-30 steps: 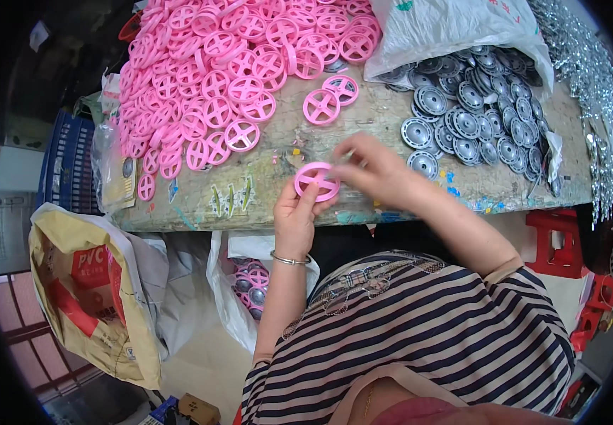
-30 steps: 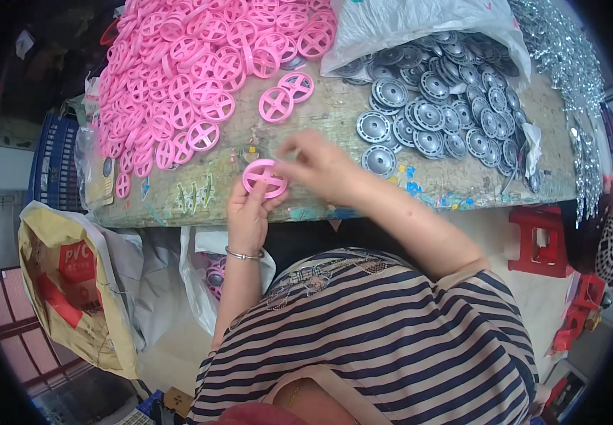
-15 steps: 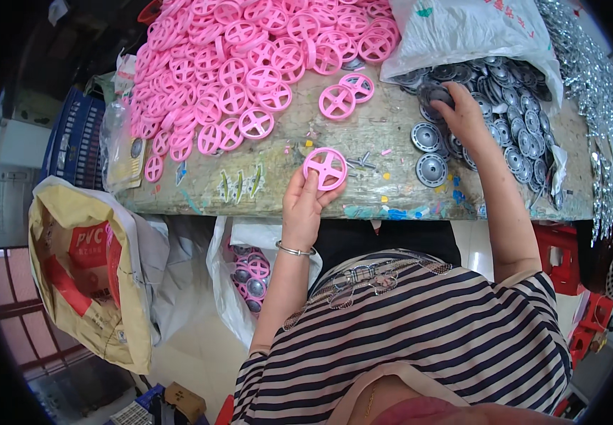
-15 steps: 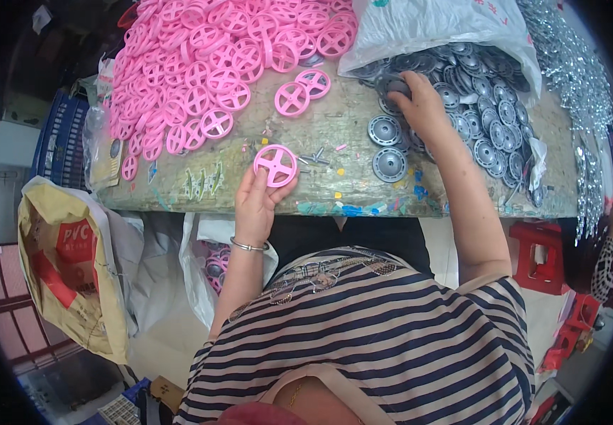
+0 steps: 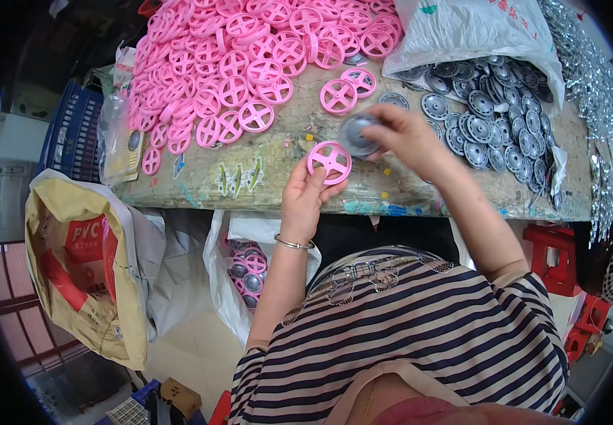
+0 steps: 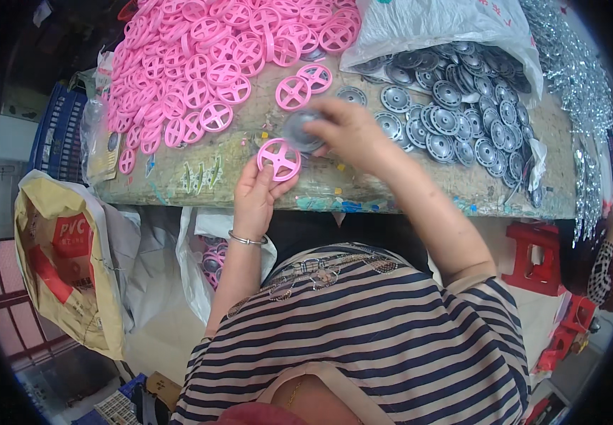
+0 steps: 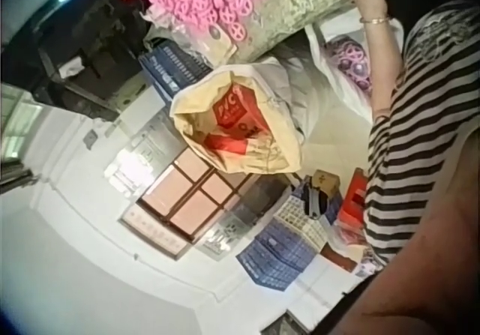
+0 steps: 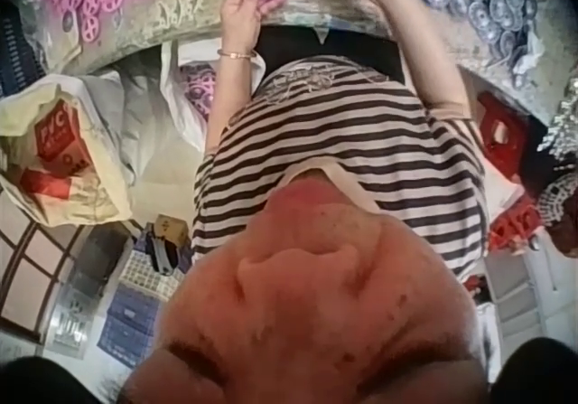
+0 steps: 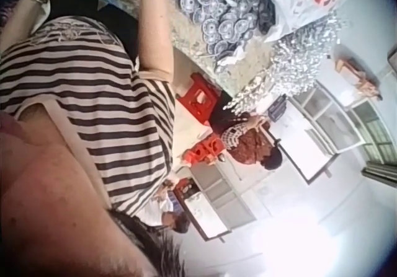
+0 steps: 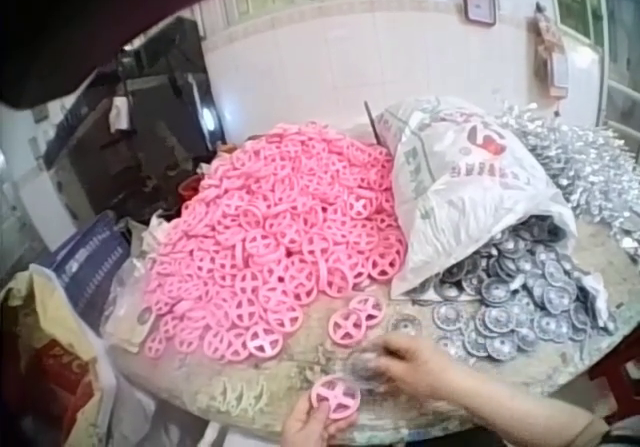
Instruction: Assembling small pink plastic circular frames with other components at a factory workbench.
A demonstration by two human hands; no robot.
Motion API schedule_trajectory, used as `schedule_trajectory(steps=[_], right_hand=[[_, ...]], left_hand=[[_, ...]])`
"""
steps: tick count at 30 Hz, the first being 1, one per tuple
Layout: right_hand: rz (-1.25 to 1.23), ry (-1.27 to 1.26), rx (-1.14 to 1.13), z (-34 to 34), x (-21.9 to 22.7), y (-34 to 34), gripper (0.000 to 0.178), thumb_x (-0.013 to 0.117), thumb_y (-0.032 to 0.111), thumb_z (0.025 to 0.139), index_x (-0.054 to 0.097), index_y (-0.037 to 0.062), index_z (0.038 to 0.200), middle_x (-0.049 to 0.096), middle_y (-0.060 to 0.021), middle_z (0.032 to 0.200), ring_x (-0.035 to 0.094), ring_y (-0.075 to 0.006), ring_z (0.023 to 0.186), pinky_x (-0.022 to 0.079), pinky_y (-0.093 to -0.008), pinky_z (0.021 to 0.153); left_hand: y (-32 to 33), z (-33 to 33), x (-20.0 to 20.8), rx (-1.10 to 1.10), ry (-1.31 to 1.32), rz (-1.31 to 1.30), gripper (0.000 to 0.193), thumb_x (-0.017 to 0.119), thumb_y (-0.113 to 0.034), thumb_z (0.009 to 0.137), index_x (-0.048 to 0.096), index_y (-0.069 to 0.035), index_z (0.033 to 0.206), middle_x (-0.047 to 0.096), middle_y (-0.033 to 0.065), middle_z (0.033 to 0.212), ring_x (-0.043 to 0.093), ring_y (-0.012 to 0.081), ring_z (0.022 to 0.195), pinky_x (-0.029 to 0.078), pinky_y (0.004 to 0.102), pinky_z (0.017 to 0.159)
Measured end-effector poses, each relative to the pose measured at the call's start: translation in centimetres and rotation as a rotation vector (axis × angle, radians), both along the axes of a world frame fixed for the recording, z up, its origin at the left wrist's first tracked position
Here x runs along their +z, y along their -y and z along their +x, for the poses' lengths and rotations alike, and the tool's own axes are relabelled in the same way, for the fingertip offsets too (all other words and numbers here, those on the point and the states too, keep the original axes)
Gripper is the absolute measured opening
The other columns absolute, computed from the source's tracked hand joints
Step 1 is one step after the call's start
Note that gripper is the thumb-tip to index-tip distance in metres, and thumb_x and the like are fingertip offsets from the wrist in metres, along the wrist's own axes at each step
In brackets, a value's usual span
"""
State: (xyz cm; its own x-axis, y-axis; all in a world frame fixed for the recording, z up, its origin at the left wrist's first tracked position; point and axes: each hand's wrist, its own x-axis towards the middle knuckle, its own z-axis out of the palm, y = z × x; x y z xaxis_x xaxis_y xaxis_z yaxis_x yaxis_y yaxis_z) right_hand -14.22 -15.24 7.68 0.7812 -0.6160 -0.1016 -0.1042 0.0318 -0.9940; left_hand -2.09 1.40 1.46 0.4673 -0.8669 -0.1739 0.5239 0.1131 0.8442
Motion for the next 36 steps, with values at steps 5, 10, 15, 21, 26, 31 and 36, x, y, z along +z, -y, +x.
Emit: schedule_trajectory(steps=[5,10,15,21,26,31,36], right_hand=[[-0.602,-0.047,0.106,1.8,-1.9,-2.2,0.034,0.063,0.007,0.082,0.061,0.0025,0.115,0.058,-0.0113,0.088,0.056,-0.0240,0.086,0.045,-0.0325,0.075],[-0.874,0.000,0.086,1.9,-3.1,-3.1,0.035,0.065,0.008,0.081,0.061,0.0039,0.116,0.055,-0.0102,0.082,0.053,-0.0212,0.085,0.045,-0.0309,0.073],[-0.044,-0.041,0.180,2.4,-4.3,-2.7,0.031,0.065,0.010,0.085,0.060,0.0027,0.115,0.062,-0.0043,0.091,0.056,-0.0103,0.084,0.047,-0.0257,0.073],[-0.120,-0.143,0.174,2.5,-3.9,-3.2,0.024,0.064,0.012,0.086,0.061,0.0005,0.107,0.064,-0.0028,0.092,0.058,-0.0082,0.083,0.048,-0.0248,0.075],[-0.017,-0.051,0.114,2.0,-2.5,-3.6,0.023,0.063,0.014,0.088,0.061,0.0003,0.107,0.064,-0.0025,0.092,0.058,-0.0082,0.083,0.048,-0.0246,0.074],[0.096,-0.006,0.167,3.7,2.2,-5.9,0.025,0.057,0.016,0.091,0.059,-0.0007,0.109,0.062,-0.0034,0.090,0.059,-0.0101,0.085,0.049,-0.0257,0.073],[-0.604,0.181,0.283,6.1,0.7,-7.6,0.037,0.061,0.019,0.086,0.053,0.0014,0.118,0.056,-0.0163,0.111,0.054,-0.0283,0.104,0.043,-0.0371,0.089]], left_hand=[[0.2,-0.2,0.2,0.017,-0.040,-0.032,0.037,0.045,-0.010,0.097,0.039,-0.001,0.132,0.053,0.0122,0.122,0.059,0.0233,0.106,0.054,0.0356,0.088],[0.0,-0.1,-0.2,0.027,-0.066,-0.106,0.039,0.045,-0.005,0.096,0.038,-0.001,0.134,0.052,0.0114,0.124,0.056,0.0209,0.110,0.052,0.0365,0.091],[0.0,0.0,-0.3,0.019,-0.061,-0.121,0.038,0.045,-0.004,0.096,0.040,0.000,0.133,0.052,0.0111,0.122,0.056,0.0206,0.110,0.052,0.0377,0.092],[-0.1,0.2,-0.6,0.010,-0.021,-0.107,0.037,0.044,-0.005,0.096,0.040,0.001,0.133,0.052,0.0118,0.122,0.057,0.0224,0.108,0.052,0.0380,0.092],[0.1,-0.7,-0.1,0.046,0.022,-0.101,0.038,0.041,-0.010,0.099,0.036,0.000,0.135,0.050,0.0132,0.124,0.058,0.0236,0.106,0.052,0.0393,0.092],[-0.8,-0.2,-2.9,0.052,0.308,-0.053,0.047,0.040,-0.025,0.100,0.028,-0.003,0.139,0.044,0.0136,0.132,0.051,0.0251,0.116,0.041,0.0381,0.101],[-0.6,0.4,-2.9,0.106,0.983,0.107,0.043,0.047,-0.019,0.098,0.034,-0.002,0.135,0.047,0.0164,0.126,0.048,0.0247,0.120,0.040,0.0352,0.101]])
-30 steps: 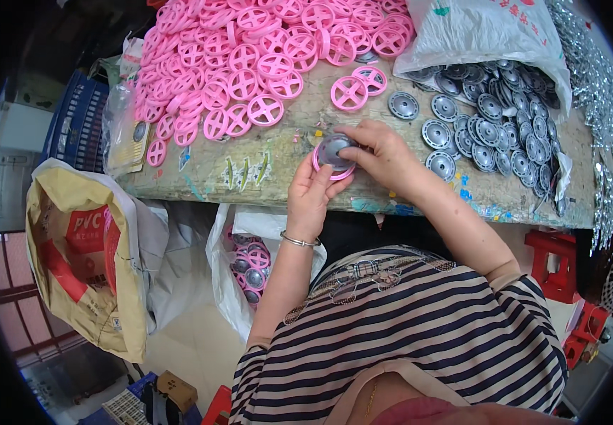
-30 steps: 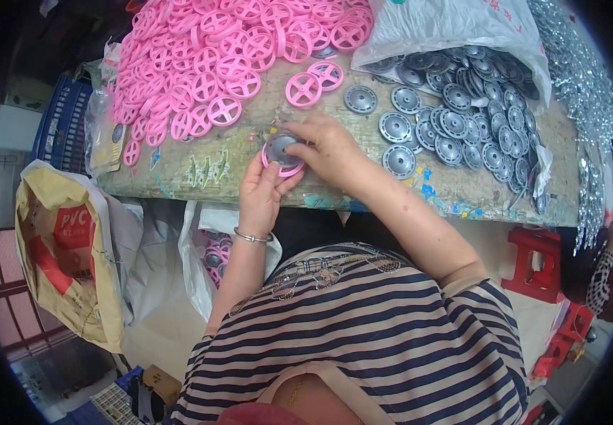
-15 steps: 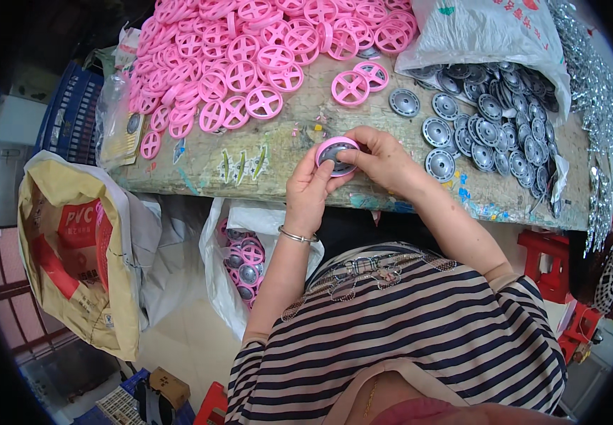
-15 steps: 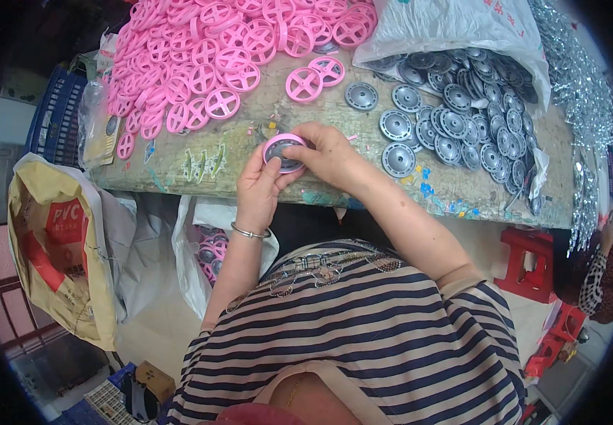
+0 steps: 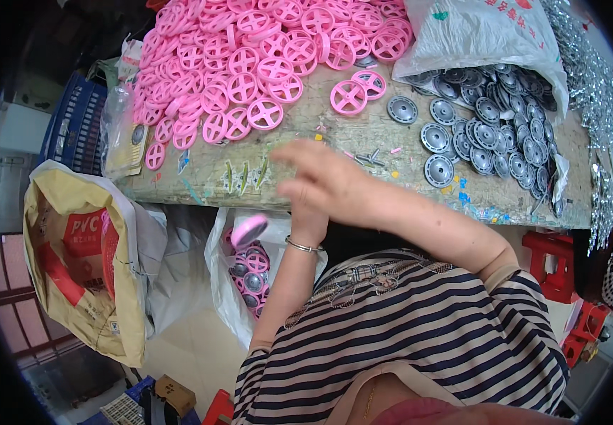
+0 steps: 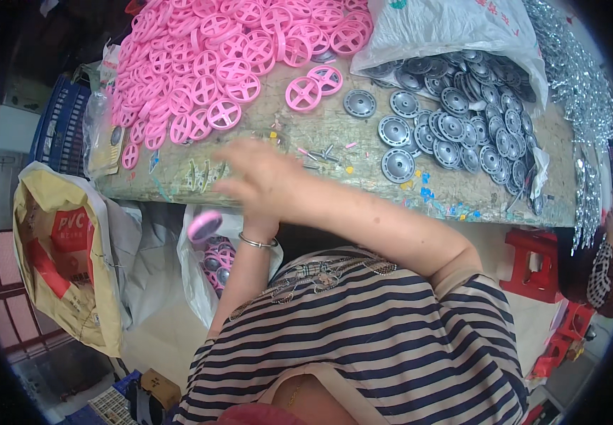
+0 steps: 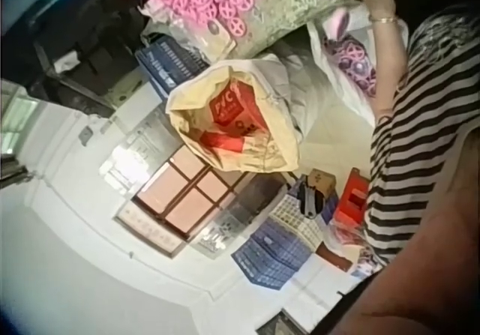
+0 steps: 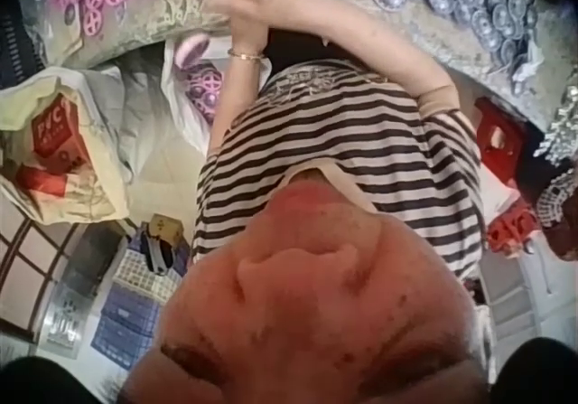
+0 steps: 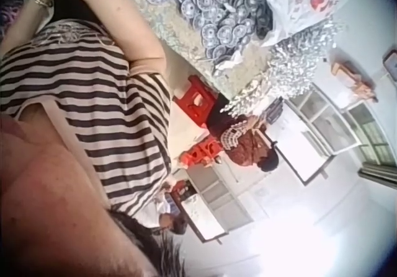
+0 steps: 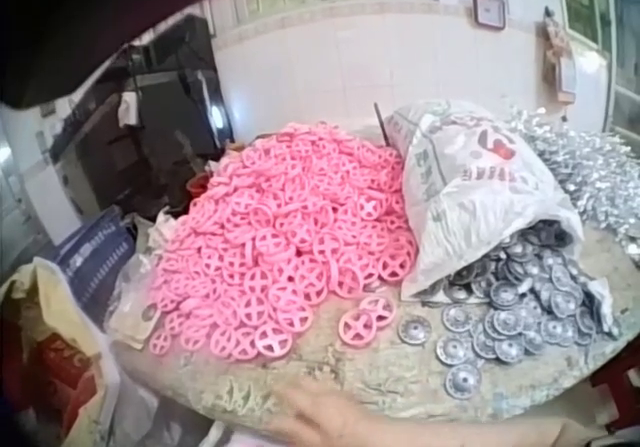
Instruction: Assembling small pink plastic circular frames with other components at a factory workbench.
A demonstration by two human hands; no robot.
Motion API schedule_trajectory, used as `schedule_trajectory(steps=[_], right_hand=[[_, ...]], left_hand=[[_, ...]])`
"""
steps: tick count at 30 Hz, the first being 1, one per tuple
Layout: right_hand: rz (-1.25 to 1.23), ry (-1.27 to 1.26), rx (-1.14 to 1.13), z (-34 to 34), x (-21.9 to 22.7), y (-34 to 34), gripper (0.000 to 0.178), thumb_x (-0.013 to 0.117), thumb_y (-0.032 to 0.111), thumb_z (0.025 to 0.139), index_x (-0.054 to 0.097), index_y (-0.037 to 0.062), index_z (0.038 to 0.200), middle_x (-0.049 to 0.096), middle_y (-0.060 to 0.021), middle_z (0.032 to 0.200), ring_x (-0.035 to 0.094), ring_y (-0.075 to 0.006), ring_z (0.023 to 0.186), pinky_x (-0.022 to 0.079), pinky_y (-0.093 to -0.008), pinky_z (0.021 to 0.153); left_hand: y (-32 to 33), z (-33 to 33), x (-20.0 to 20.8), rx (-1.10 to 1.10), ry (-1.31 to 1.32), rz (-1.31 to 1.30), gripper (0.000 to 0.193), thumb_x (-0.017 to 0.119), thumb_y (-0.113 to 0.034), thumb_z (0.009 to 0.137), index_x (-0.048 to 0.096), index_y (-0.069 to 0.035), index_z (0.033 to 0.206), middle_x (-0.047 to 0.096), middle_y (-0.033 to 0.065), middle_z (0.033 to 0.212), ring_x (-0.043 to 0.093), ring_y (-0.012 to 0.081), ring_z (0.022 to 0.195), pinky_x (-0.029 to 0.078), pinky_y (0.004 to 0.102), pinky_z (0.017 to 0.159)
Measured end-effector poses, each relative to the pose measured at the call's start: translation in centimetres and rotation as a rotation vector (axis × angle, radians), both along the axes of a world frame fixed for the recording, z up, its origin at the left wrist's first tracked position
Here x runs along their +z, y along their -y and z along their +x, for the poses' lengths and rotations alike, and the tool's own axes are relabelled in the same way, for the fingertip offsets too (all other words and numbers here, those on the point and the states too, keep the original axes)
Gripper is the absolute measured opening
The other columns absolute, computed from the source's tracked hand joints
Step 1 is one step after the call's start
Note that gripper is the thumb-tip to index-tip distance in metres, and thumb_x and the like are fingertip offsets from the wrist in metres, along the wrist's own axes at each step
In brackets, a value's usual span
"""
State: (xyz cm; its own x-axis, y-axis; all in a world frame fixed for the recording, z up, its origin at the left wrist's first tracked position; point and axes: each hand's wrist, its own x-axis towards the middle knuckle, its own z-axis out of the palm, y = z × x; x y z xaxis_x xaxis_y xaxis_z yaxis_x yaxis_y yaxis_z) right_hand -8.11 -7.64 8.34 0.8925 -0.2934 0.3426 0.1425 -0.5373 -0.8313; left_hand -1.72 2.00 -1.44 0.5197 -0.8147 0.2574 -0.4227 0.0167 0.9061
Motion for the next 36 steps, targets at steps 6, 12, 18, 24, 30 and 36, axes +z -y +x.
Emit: schedule_trajectory(steps=[6,12,18,24,30,36], right_hand=[[-0.716,-0.105,-0.453,-0.2,-4.8,10.6,0.053,0.068,0.023,0.076,0.052,0.0056,0.123,0.051,-0.0168,0.124,0.046,-0.0354,0.115,0.036,-0.0445,0.099],[-0.855,-0.169,-0.529,0.5,-5.7,12.8,0.035,0.058,0.029,0.086,0.057,0.0070,0.113,0.059,-0.0132,0.113,0.056,-0.0307,0.103,0.041,-0.0422,0.092],[-0.016,-0.221,-0.141,-2.3,-1.0,9.6,0.033,0.046,0.029,0.095,0.059,-0.0016,0.101,0.064,-0.0168,0.085,0.061,-0.0359,0.080,0.047,-0.0384,0.078],[0.065,-0.323,-0.176,-6.0,-3.1,5.6,0.029,0.055,0.026,0.092,0.062,-0.0004,0.102,0.062,-0.0163,0.094,0.060,-0.0276,0.090,0.046,-0.0359,0.082],[-0.666,-0.285,-0.570,-7.6,-5.6,14.2,0.052,0.073,0.026,0.075,0.057,0.0014,0.117,0.055,-0.0183,0.114,0.049,-0.0367,0.106,0.041,-0.0410,0.092],[-0.454,-0.457,-0.558,-7.6,-5.4,16.8,0.055,0.081,0.030,0.064,0.057,0.0011,0.104,0.054,-0.0174,0.102,0.051,-0.0347,0.099,0.043,-0.0401,0.085]], left_hand=[[0.7,-0.8,2.7,-0.100,-0.944,-0.210,0.037,0.040,-0.009,0.098,0.034,0.000,0.134,0.052,0.0212,0.119,0.056,0.0299,0.110,0.048,0.0389,0.095],[0.9,-0.7,2.6,-0.103,-0.936,-0.192,0.038,0.042,-0.008,0.098,0.035,-0.001,0.134,0.053,0.0212,0.117,0.056,0.0299,0.110,0.047,0.0379,0.096],[0.9,-1.3,3.5,-0.041,-0.926,-0.292,0.037,0.043,-0.009,0.098,0.036,-0.001,0.134,0.053,0.0174,0.119,0.056,0.0269,0.110,0.047,0.0367,0.096],[0.6,-0.3,1.9,-0.081,-0.953,-0.141,0.029,0.046,-0.011,0.097,0.046,-0.001,0.124,0.055,0.0117,0.117,0.060,0.0213,0.104,0.055,0.0360,0.085],[0.8,-0.7,2.9,-0.040,-0.904,-0.062,0.027,0.047,-0.013,0.097,0.048,0.000,0.120,0.059,0.0114,0.111,0.063,0.0215,0.096,0.059,0.0340,0.075],[0.9,-0.7,2.9,-0.098,-0.977,-0.125,0.030,0.045,-0.015,0.098,0.046,0.000,0.124,0.057,0.0124,0.115,0.062,0.0223,0.101,0.057,0.0360,0.082]])
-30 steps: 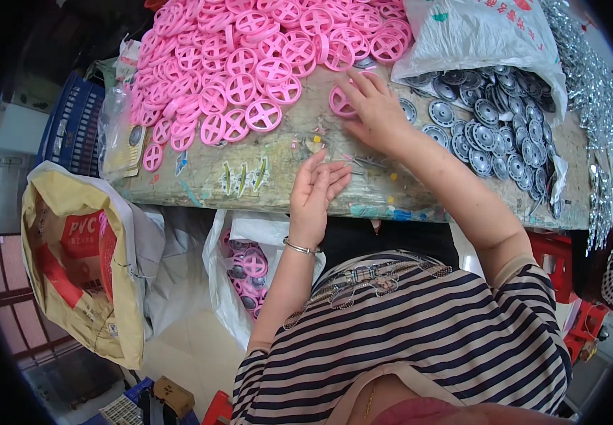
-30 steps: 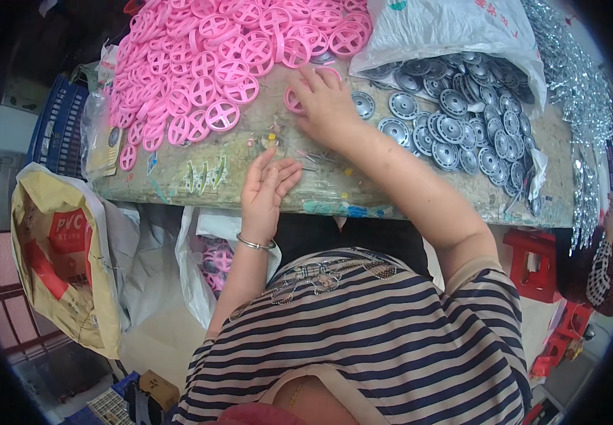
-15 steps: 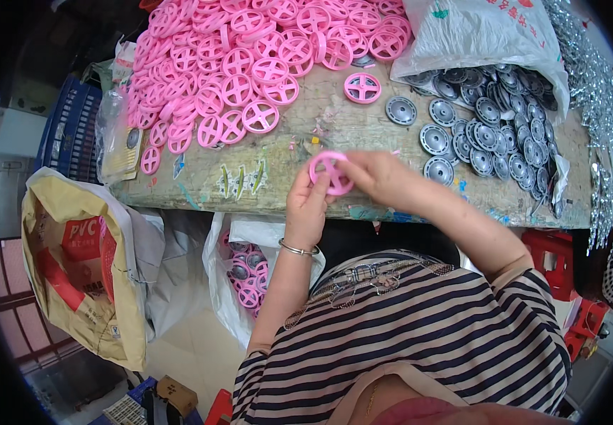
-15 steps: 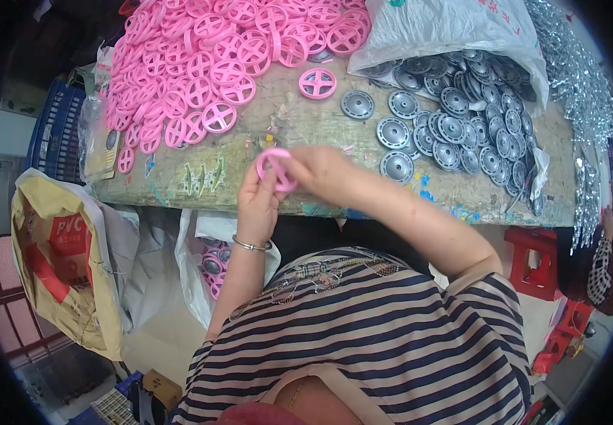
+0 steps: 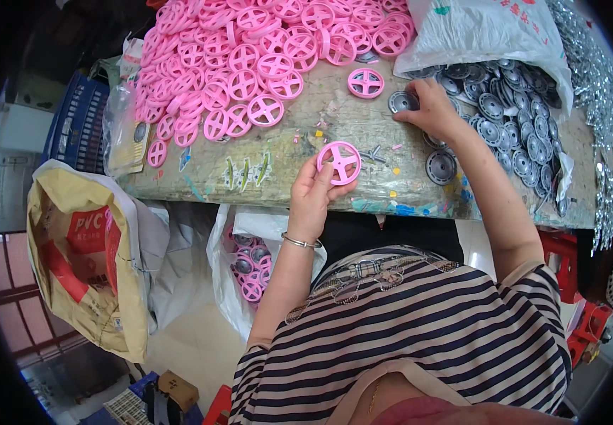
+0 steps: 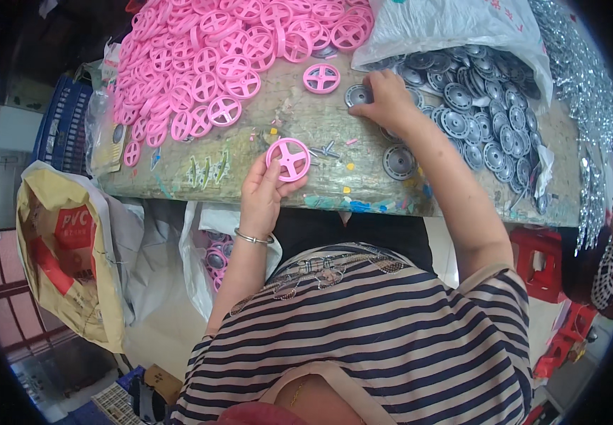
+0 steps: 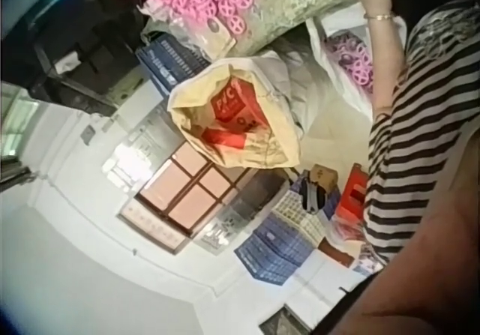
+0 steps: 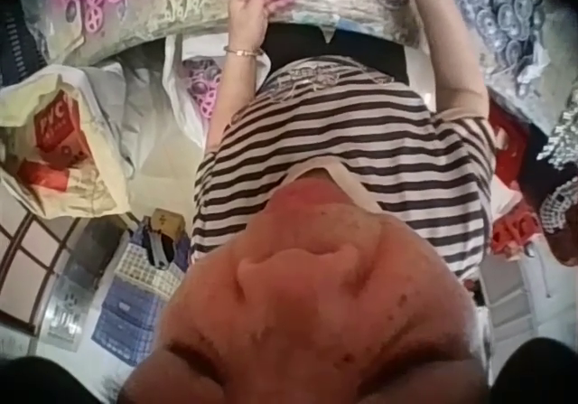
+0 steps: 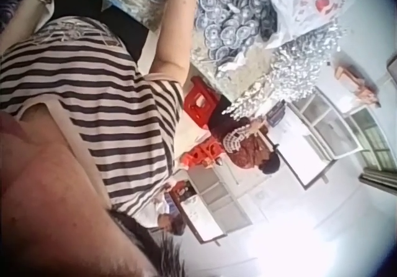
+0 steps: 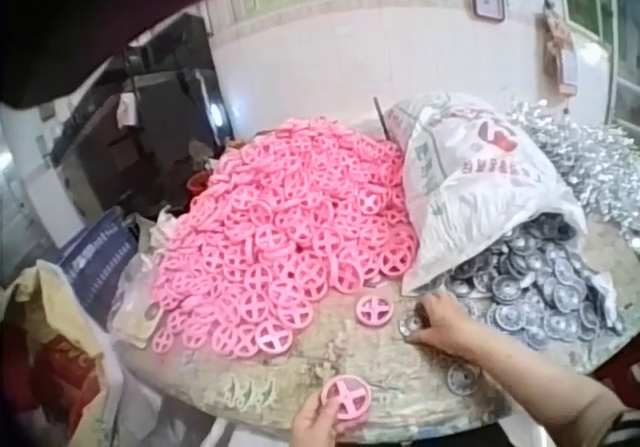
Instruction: Assembling small pink plastic circular frames with other components at a factory workbench.
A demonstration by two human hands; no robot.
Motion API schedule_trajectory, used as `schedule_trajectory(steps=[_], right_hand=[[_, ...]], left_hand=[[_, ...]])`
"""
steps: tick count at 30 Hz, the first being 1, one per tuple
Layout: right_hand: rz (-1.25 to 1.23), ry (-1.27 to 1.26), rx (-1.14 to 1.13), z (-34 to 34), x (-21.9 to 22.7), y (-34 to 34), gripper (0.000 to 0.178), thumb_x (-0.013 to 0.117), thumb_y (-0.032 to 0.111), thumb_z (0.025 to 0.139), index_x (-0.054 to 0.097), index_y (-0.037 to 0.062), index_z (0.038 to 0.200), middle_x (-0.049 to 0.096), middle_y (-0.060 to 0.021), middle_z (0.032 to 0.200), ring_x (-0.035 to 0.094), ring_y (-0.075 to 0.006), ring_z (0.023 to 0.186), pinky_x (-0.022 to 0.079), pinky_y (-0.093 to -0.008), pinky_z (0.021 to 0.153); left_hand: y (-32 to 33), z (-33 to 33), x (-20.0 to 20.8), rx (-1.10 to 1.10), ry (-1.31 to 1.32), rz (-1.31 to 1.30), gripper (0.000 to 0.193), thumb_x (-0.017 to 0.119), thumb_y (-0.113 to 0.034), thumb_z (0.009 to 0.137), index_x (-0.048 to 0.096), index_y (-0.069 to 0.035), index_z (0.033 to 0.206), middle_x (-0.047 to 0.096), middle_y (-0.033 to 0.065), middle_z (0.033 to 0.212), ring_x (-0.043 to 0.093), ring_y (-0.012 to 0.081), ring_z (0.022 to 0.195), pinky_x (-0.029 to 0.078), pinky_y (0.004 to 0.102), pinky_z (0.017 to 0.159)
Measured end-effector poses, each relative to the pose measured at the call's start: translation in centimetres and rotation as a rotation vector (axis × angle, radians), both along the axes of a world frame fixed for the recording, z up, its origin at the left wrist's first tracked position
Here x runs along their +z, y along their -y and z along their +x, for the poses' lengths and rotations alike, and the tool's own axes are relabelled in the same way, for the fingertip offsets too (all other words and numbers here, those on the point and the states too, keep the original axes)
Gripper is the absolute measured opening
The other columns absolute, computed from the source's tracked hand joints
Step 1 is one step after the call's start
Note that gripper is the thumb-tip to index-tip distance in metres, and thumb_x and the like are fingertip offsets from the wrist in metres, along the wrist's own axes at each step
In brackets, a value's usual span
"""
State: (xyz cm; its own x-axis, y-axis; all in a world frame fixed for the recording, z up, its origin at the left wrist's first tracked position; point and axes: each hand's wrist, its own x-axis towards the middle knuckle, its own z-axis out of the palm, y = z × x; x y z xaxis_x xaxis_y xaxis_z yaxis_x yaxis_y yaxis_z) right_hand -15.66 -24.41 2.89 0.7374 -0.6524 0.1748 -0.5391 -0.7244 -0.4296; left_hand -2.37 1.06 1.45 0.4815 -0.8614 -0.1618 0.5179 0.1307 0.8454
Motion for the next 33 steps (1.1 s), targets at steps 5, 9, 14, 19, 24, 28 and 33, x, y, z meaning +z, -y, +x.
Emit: schedule_trajectory(steps=[5,9,14,19,24,28,33], right_hand=[[0.204,0.114,0.009,0.5,-0.3,1.0,0.048,0.079,0.023,0.068,0.055,-0.0003,0.102,0.056,-0.0111,0.088,0.055,-0.0183,0.082,0.046,-0.0308,0.071],[0.709,0.298,0.036,1.3,3.1,-4.6,0.031,0.067,0.014,0.082,0.057,0.0004,0.108,0.060,-0.0024,0.082,0.053,-0.0076,0.064,0.045,-0.0218,0.054],[0.331,0.410,0.385,2.9,2.2,-11.1,0.034,0.065,0.009,0.084,0.062,0.0107,0.117,0.063,-0.0037,0.099,0.056,-0.0089,0.073,0.047,-0.0215,0.066],[0.630,0.399,0.254,3.3,-0.1,-11.5,0.033,0.067,0.008,0.082,0.061,0.0043,0.115,0.063,-0.0069,0.100,0.058,-0.0103,0.080,0.048,-0.0240,0.071],[0.918,0.238,0.206,3.6,1.2,-12.2,0.027,0.067,0.008,0.082,0.061,-0.0011,0.107,0.064,-0.0036,0.089,0.058,-0.0085,0.079,0.048,-0.0236,0.070],[0.885,0.273,0.164,3.5,1.3,-12.3,0.022,0.068,0.014,0.079,0.064,0.0002,0.097,0.065,-0.0092,0.085,0.060,-0.0134,0.075,0.049,-0.0294,0.068],[0.959,0.393,0.132,3.9,4.8,-13.2,0.023,0.068,0.012,0.082,0.061,0.0007,0.101,0.063,-0.0033,0.088,0.058,-0.0082,0.079,0.048,-0.0240,0.069]], left_hand=[[-0.2,0.2,0.1,-0.024,0.006,0.017,0.033,0.045,-0.015,0.098,0.044,0.000,0.126,0.056,0.0125,0.118,0.060,0.0222,0.104,0.055,0.0365,0.085],[-0.3,0.2,0.1,0.003,-0.003,0.017,0.034,0.047,-0.010,0.096,0.043,0.000,0.128,0.056,0.0129,0.120,0.060,0.0229,0.105,0.055,0.0362,0.087],[-0.3,0.3,0.3,-0.028,-0.037,0.000,0.041,0.048,-0.003,0.094,0.038,-0.001,0.134,0.054,0.0104,0.122,0.058,0.0202,0.107,0.054,0.0334,0.088],[-0.2,0.2,0.4,-0.035,-0.042,-0.035,0.041,0.047,0.000,0.094,0.040,0.000,0.134,0.053,0.0105,0.122,0.057,0.0197,0.108,0.054,0.0332,0.089],[-0.6,0.6,-0.3,-0.037,-0.030,-0.057,0.040,0.047,-0.001,0.094,0.040,0.001,0.133,0.053,0.0117,0.121,0.057,0.0200,0.107,0.054,0.0352,0.089],[-0.5,0.3,0.1,-0.021,0.001,-0.054,0.035,0.046,-0.006,0.096,0.044,0.000,0.130,0.055,0.0122,0.119,0.058,0.0213,0.107,0.054,0.0377,0.088],[-0.6,-0.4,-0.2,-0.038,0.021,-0.134,0.041,0.049,-0.009,0.095,0.039,0.000,0.134,0.052,0.0130,0.123,0.057,0.0223,0.107,0.051,0.0360,0.091]])
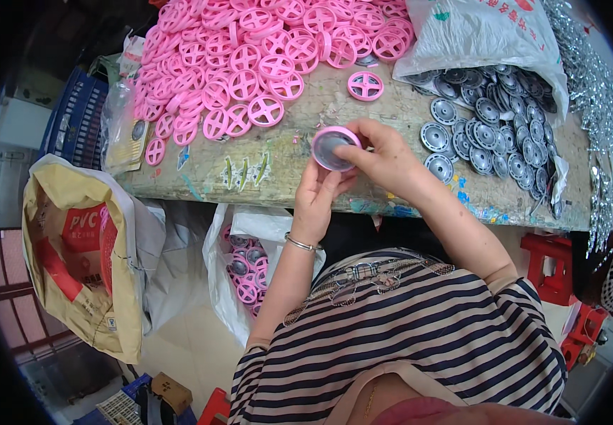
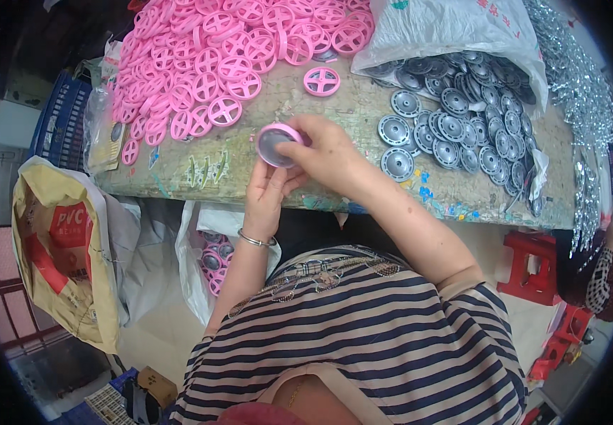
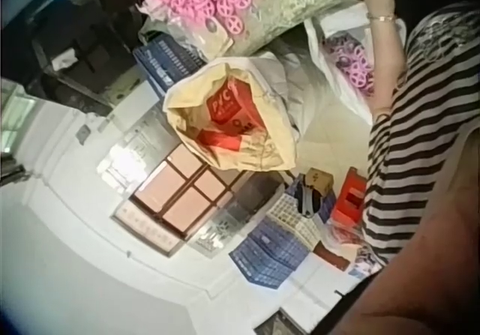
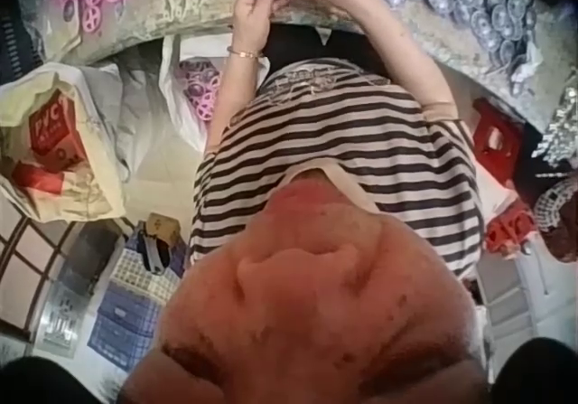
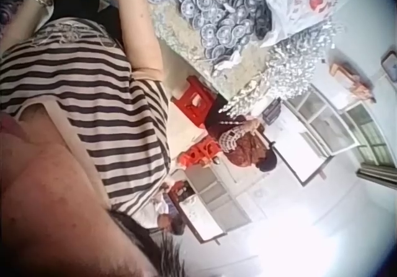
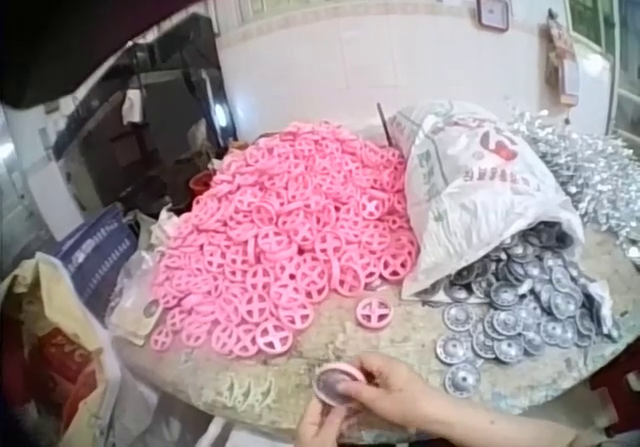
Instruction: Assembling small pink plastic circular frames with other components at a factory workbench.
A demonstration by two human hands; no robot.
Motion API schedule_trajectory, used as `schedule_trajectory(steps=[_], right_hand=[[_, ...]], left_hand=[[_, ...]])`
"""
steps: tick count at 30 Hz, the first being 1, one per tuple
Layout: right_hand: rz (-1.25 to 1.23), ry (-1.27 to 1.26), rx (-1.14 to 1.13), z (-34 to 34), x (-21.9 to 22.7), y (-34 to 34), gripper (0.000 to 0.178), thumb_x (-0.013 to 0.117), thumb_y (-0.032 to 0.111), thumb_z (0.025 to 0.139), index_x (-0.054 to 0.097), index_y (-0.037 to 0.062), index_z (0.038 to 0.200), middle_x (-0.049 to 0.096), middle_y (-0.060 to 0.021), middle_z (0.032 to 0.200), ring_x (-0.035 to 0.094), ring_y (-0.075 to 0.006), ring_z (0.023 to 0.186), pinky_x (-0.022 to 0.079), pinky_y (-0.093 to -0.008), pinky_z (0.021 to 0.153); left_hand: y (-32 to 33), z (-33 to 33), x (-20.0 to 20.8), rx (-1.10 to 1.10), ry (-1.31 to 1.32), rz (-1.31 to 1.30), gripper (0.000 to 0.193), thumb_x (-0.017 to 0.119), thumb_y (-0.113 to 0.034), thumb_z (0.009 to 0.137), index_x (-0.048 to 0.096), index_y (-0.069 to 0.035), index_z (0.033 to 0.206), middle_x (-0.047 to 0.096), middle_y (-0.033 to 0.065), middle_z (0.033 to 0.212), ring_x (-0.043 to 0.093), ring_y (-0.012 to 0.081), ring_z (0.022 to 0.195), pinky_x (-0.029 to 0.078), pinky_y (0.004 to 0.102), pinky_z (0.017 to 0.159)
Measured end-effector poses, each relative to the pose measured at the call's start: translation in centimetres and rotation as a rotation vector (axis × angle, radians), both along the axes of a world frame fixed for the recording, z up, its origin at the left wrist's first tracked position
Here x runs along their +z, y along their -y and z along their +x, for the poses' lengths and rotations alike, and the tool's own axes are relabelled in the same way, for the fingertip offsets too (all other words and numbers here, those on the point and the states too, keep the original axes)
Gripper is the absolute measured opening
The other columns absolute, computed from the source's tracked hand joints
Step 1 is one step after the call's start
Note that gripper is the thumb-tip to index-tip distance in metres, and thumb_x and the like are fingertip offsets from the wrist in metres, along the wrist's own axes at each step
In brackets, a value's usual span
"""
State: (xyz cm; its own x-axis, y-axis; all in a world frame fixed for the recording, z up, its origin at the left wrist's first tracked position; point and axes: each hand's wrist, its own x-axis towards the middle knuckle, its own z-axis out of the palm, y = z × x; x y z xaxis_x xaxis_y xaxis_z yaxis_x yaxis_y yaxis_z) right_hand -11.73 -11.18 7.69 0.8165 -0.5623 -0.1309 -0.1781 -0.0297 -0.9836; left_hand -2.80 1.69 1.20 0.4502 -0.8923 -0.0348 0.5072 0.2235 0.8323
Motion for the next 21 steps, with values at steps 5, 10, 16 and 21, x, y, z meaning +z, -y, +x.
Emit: schedule_trajectory(steps=[5,10,16,21], right_hand=[[-0.314,0.256,0.349,3.0,2.7,-4.8,0.031,0.063,0.028,0.083,0.061,0.0062,0.105,0.059,-0.0174,0.106,0.057,-0.0341,0.098,0.044,-0.0410,0.087],[-0.786,0.322,0.220,4.4,0.1,-0.9,0.042,0.065,0.023,0.082,0.055,0.0002,0.116,0.056,-0.0189,0.115,0.051,-0.0355,0.109,0.039,-0.0421,0.094],[-1.211,-0.147,-0.196,2.9,-6.0,10.1,0.051,0.065,0.023,0.080,0.049,0.0050,0.126,0.053,-0.0167,0.122,0.051,-0.0344,0.111,0.041,-0.0436,0.093],[-1.339,-0.347,-0.107,3.0,-7.3,12.7,0.051,0.067,0.027,0.078,0.051,0.0055,0.122,0.055,-0.0133,0.121,0.052,-0.0322,0.110,0.043,-0.0431,0.088]], left_hand=[[0.1,0.0,-0.7,-0.046,-0.423,-0.080,0.057,0.057,-0.010,0.091,0.029,-0.004,0.141,0.050,0.0152,0.124,0.057,0.0257,0.106,0.046,0.0363,0.095],[-1.2,1.1,-1.3,-0.023,0.453,0.378,0.046,0.052,-0.002,0.091,0.036,-0.002,0.134,0.053,0.0142,0.121,0.055,0.0223,0.109,0.047,0.0369,0.095],[0.4,0.1,-0.3,0.009,0.110,0.076,0.039,0.045,-0.001,0.094,0.037,0.002,0.132,0.053,0.0208,0.117,0.056,0.0293,0.110,0.047,0.0366,0.095],[0.4,0.2,-0.3,-0.009,0.110,0.066,0.039,0.046,-0.002,0.094,0.038,0.001,0.132,0.053,0.0206,0.118,0.057,0.0286,0.109,0.047,0.0363,0.095]])
